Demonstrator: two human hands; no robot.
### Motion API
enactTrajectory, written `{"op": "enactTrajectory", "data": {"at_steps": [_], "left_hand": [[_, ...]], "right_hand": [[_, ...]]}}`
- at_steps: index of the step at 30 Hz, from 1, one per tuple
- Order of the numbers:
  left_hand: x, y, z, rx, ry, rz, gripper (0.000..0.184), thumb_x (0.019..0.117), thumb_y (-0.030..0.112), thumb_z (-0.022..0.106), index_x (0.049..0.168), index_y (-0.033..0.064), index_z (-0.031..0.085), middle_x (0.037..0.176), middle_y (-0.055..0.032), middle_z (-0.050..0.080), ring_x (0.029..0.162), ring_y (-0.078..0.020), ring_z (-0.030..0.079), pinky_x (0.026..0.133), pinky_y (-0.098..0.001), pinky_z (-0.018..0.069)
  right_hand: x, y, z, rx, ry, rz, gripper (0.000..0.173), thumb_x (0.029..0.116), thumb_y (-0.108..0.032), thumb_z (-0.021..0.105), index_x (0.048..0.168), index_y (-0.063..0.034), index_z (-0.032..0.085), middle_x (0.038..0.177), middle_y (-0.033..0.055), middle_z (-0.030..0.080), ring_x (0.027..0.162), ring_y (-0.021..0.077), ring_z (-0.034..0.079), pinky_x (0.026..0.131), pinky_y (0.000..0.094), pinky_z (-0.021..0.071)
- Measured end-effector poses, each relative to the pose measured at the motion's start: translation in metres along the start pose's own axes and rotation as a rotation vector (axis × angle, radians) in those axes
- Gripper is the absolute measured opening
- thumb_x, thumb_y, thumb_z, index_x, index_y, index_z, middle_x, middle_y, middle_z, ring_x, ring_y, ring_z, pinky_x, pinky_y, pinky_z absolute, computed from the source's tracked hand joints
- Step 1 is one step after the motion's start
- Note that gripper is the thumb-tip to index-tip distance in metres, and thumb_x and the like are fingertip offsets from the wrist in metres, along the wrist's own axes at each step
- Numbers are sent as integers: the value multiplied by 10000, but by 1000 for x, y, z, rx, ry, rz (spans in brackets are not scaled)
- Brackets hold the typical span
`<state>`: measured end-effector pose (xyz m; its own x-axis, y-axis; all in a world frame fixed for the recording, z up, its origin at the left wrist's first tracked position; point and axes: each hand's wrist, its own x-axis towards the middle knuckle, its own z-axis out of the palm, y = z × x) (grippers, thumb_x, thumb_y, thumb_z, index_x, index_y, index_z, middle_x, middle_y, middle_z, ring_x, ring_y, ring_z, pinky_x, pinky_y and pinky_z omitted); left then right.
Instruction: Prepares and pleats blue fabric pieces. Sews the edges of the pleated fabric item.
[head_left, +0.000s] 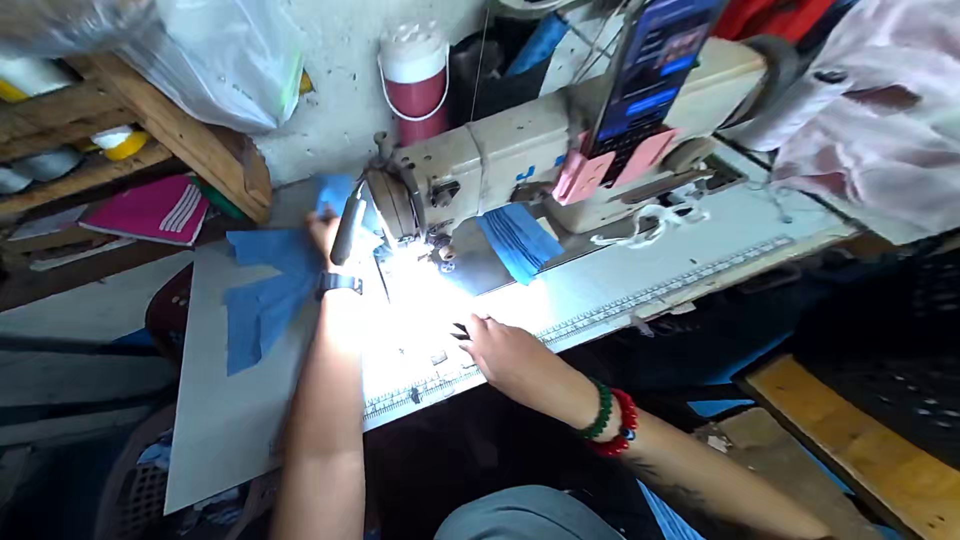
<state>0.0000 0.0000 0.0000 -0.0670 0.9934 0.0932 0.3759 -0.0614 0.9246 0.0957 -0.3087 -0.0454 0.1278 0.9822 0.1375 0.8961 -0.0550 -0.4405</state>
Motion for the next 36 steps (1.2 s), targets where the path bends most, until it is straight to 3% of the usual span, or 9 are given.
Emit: {"op": "enactTrajectory", "data": {"at_steps": [2, 7, 13, 17, 19, 21, 26, 32, 36], "left_hand": [[-5, -9, -13, -280, 186, 61, 426, 1106, 237, 430, 1395, -76, 448, 1205, -211, 597, 1011, -204, 646, 899, -354, 556], [-54, -15, -60, -485, 255, 171, 396, 1101, 248, 430, 1379, -32, 403, 1220, -149, 554, 1095, -164, 597, 972, -349, 518], [-109, -32, -80, -666, 196, 281, 291, 1106, 299, 434, 1334, 120, 406, 1192, -22, 575, 1077, -91, 624, 947, -316, 539], [-111, -53, -103, -1319, -180, 114, 449, 1111, 451, 231, 1066, 230, 618, 913, 72, 661, 764, -62, 642, 707, -230, 556], [-118, -79, -98, -1443, -476, 149, 458, 1086, 469, 314, 1071, 182, 670, 900, 49, 659, 797, -83, 648, 743, -258, 561], [-138, -81, -84, -1405, -496, 60, 414, 1080, 453, 324, 1081, 191, 644, 917, 43, 641, 823, -81, 637, 745, -272, 558], [-172, -61, -70, -1347, -414, -182, 520, 1092, 476, 220, 1186, 161, 623, 1016, -17, 684, 908, -122, 685, 761, -321, 598], [-180, -46, -74, -1288, -220, -269, 631, 1062, 616, 193, 1283, 177, 589, 1139, -32, 694, 1062, -161, 679, 892, -407, 586], [-186, -71, -93, -571, -28, 315, 602, 1070, 255, 455, 1594, 62, 230, 1627, -92, 314, 1463, -173, 356, 1168, -403, 365]], "right_hand": [[15, -6, 8, -12, -18, -14, 328, 1023, -133, 536, 1293, 43, 596, 1027, 217, 674, 900, 359, 708, 767, 481, 595], [71, -38, 26, -23, -63, -52, 376, 994, -41, 552, 1345, 89, 584, 1316, 317, 600, 1189, 458, 623, 964, 578, 521], [93, -45, 34, 454, -148, 196, 367, 1056, -278, 533, 1126, 51, 680, 1003, 239, 677, 952, 349, 662, 848, 532, 519], [83, -45, 23, 435, -38, 48, 268, 1001, -159, 601, 1109, 70, 691, 963, 246, 694, 906, 370, 687, 822, 559, 539], [84, -50, 16, 578, 31, -1, 317, 1069, -299, 532, 1183, -40, 673, 882, 101, 674, 794, 192, 644, 736, 399, 534], [82, -56, 15, 736, 97, -35, 286, 1033, -383, 594, 1050, -116, 694, 695, -48, 568, 584, 26, 504, 558, 226, 436], [77, -62, 20, 578, 108, -104, 365, 977, -440, 670, 1118, -107, 721, 880, 34, 707, 769, 151, 666, 708, 409, 565], [75, -57, 20, 574, 297, -109, 173, 985, -260, 666, 984, -97, 724, 797, 11, 661, 694, 110, 618, 636, 331, 530], [56, -51, -10, 233, 292, -331, 113, 957, -111, 625, 1033, -77, 701, 816, 66, 699, 696, 239, 693, 584, 463, 565]]}}
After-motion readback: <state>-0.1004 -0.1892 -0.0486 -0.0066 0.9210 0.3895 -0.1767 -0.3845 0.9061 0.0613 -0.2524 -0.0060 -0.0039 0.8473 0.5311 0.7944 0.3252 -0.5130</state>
